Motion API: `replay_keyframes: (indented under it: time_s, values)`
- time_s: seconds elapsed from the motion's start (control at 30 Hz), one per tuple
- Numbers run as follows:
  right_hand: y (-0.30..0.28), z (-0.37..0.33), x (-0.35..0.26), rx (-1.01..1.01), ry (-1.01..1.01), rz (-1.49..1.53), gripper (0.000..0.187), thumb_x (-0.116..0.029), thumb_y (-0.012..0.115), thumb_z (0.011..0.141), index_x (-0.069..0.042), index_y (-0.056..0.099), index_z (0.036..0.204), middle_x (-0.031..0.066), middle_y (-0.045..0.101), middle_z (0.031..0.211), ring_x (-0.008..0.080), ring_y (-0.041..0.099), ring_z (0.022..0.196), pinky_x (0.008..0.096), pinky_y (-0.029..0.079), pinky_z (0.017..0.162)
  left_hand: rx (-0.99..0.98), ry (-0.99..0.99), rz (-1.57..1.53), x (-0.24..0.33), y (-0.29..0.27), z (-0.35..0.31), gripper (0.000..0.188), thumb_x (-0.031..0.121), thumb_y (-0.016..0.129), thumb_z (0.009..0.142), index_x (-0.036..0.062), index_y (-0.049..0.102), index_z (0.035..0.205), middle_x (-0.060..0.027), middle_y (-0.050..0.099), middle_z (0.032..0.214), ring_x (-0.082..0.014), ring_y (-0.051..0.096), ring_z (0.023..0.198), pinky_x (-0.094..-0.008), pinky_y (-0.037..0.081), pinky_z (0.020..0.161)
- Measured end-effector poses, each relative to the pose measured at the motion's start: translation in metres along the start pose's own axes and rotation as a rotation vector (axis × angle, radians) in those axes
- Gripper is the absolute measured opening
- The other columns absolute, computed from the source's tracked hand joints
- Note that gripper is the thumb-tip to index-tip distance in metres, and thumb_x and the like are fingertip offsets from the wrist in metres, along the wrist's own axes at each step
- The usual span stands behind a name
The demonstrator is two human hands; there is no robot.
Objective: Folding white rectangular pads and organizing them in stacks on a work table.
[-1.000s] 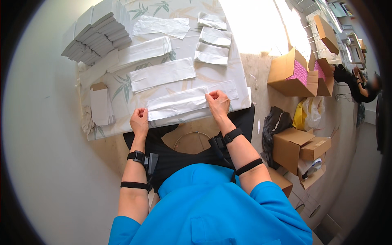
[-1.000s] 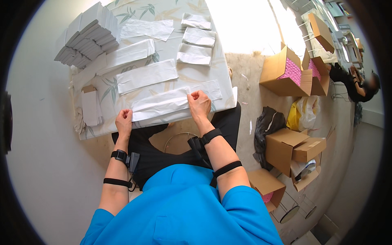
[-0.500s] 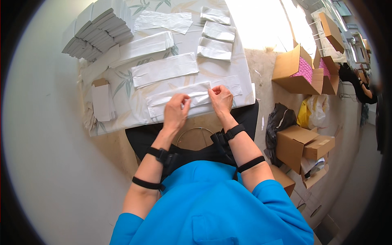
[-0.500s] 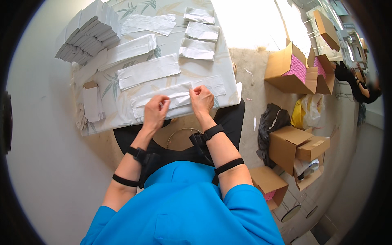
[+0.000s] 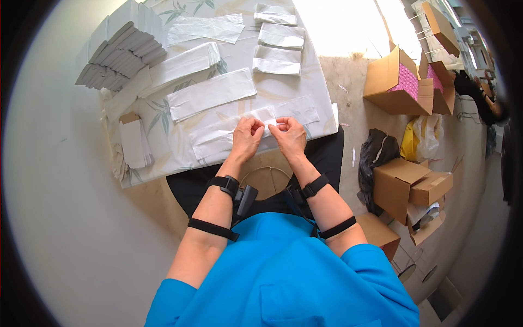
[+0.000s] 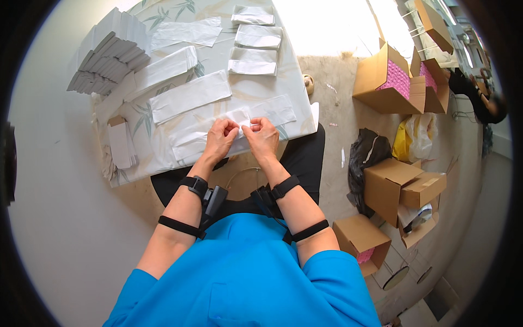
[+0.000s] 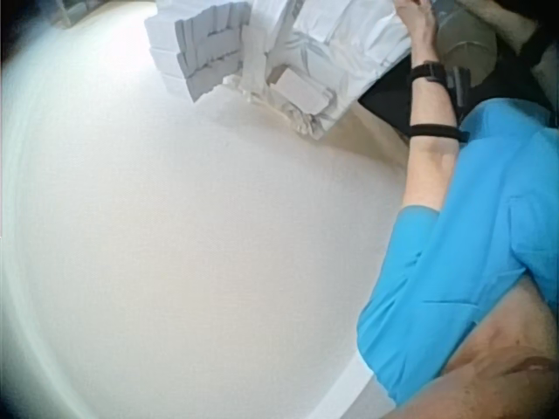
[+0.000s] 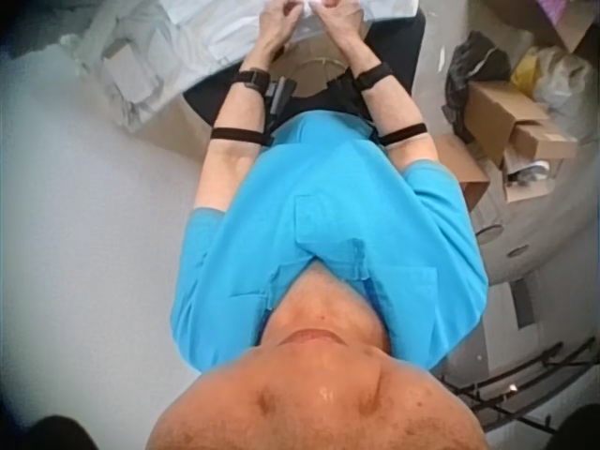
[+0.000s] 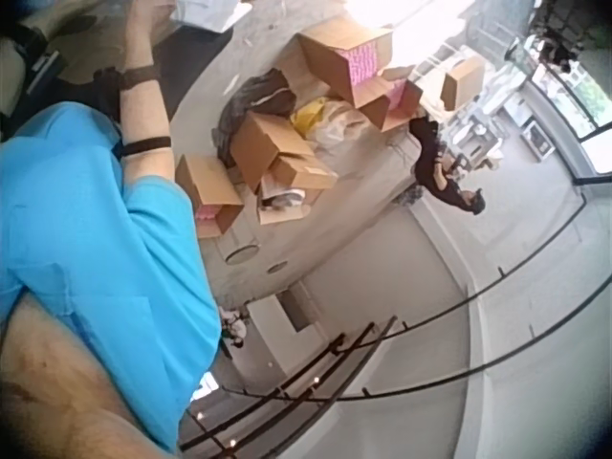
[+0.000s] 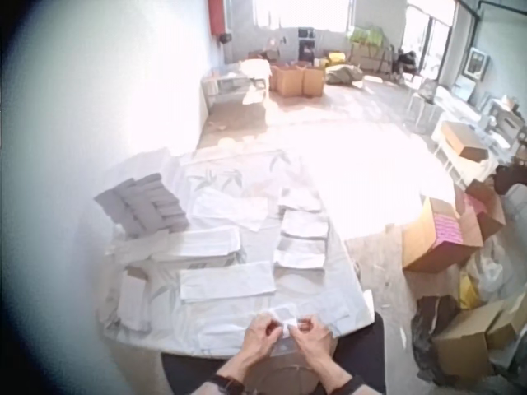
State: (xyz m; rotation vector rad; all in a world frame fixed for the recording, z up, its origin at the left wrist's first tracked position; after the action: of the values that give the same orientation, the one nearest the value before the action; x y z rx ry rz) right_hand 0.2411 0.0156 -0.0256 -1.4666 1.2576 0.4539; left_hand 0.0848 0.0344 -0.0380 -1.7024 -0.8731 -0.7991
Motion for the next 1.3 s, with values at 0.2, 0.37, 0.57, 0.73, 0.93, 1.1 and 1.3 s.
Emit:
replay_keyframes:
  time_s: [0.2, 0.37, 0.57, 0.73, 0.93, 1.1, 1.3]
  values:
    - [0.003, -0.005, 0.009, -0.047, 0.015, 0.012, 0.025, -0.028, 0.073, 0.075, -0.004, 0.072, 0.082, 0.0111, 0.069, 0.071, 0.0221, 0.068, 0.066, 0.0347, 0.052, 0.063, -0.088, -0.060, -0.088, 0.002, -0.007, -0.001, 0.025, 0.028, 0.067, 0.085, 0.0028, 0.069, 0.088, -0.0084, 0.054, 0.087, -0.0184, 0.056, 0.075, -0.0309, 0.048, 0.070]
    - [0.006, -0.011, -0.002, -0.031, -0.056, -0.065, 0.020, -0.024, 0.071, 0.076, -0.005, 0.072, 0.081, 0.0118, 0.069, 0.071, 0.0244, 0.067, 0.065, 0.0350, 0.052, 0.062, -0.102, -0.074, -0.158, 0.008, -0.004, -0.005, 0.028, 0.030, 0.067, 0.085, 0.0023, 0.069, 0.088, -0.0076, 0.054, 0.085, -0.0187, 0.057, 0.077, -0.0308, 0.047, 0.070]
    - [0.008, -0.009, 0.006, -0.083, -0.035, 0.036, 0.018, -0.022, 0.073, 0.076, -0.004, 0.070, 0.078, 0.0117, 0.068, 0.069, 0.0249, 0.067, 0.064, 0.0352, 0.051, 0.061, -0.072, -0.092, -0.146, -0.007, -0.002, -0.003, 0.027, 0.029, 0.066, 0.087, 0.0016, 0.066, 0.085, -0.0066, 0.056, 0.086, -0.0181, 0.057, 0.078, -0.0303, 0.046, 0.071]
    - [0.003, -0.003, 0.020, -0.065, 0.111, 0.098, 0.019, -0.021, 0.072, 0.076, -0.002, 0.069, 0.077, 0.0115, 0.068, 0.069, 0.0233, 0.066, 0.063, 0.0340, 0.051, 0.061, -0.099, -0.102, -0.195, -0.011, -0.002, -0.002, 0.025, 0.027, 0.063, 0.090, 0.0022, 0.061, 0.084, -0.0028, 0.052, 0.083, -0.0129, 0.049, 0.075, -0.0271, 0.042, 0.069]
    - [-0.008, -0.008, -0.019, 0.177, -0.184, 0.009, 0.015, -0.013, 0.063, 0.082, -0.002, 0.069, 0.089, 0.0124, 0.070, 0.079, 0.0244, 0.067, 0.067, 0.0351, 0.052, 0.065, -0.157, -0.093, -0.193, -0.011, -0.005, 0.001, 0.026, 0.028, 0.059, 0.093, 0.0039, 0.057, 0.082, 0.0015, 0.047, 0.081, -0.0086, 0.042, 0.072, -0.0240, 0.038, 0.065]
    - [0.002, 0.005, 0.007, 0.218, -0.057, 0.166, 0.022, -0.005, 0.052, 0.084, 0.000, 0.065, 0.100, 0.0151, 0.071, 0.089, 0.0274, 0.069, 0.074, 0.0357, 0.053, 0.070, -0.169, -0.035, -0.172, -0.007, -0.006, 0.005, 0.029, 0.027, 0.058, 0.092, -0.0008, 0.058, 0.085, -0.0085, 0.052, 0.085, -0.0187, 0.051, 0.078, -0.0305, 0.043, 0.072]
    - [0.011, -0.001, -0.001, 0.005, -0.044, 0.163, 0.028, 0.000, 0.048, 0.085, 0.002, 0.060, 0.110, 0.0169, 0.070, 0.093, 0.0255, 0.069, 0.075, 0.0353, 0.054, 0.072, -0.191, -0.083, -0.162, -0.007, -0.003, 0.001, 0.029, 0.029, 0.056, 0.094, 0.0022, 0.056, 0.083, -0.0024, 0.048, 0.086, -0.0118, 0.046, 0.076, -0.0266, 0.040, 0.070]
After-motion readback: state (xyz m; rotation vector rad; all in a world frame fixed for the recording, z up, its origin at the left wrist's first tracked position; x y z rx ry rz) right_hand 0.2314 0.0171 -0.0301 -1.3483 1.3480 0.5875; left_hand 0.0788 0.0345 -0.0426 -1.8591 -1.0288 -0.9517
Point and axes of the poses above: each hand's wrist, its own z-axis towards the middle knuckle, its own y-axis out of the palm, x = y × z, the point moved 6 cm from there along z, towards the middle knuckle
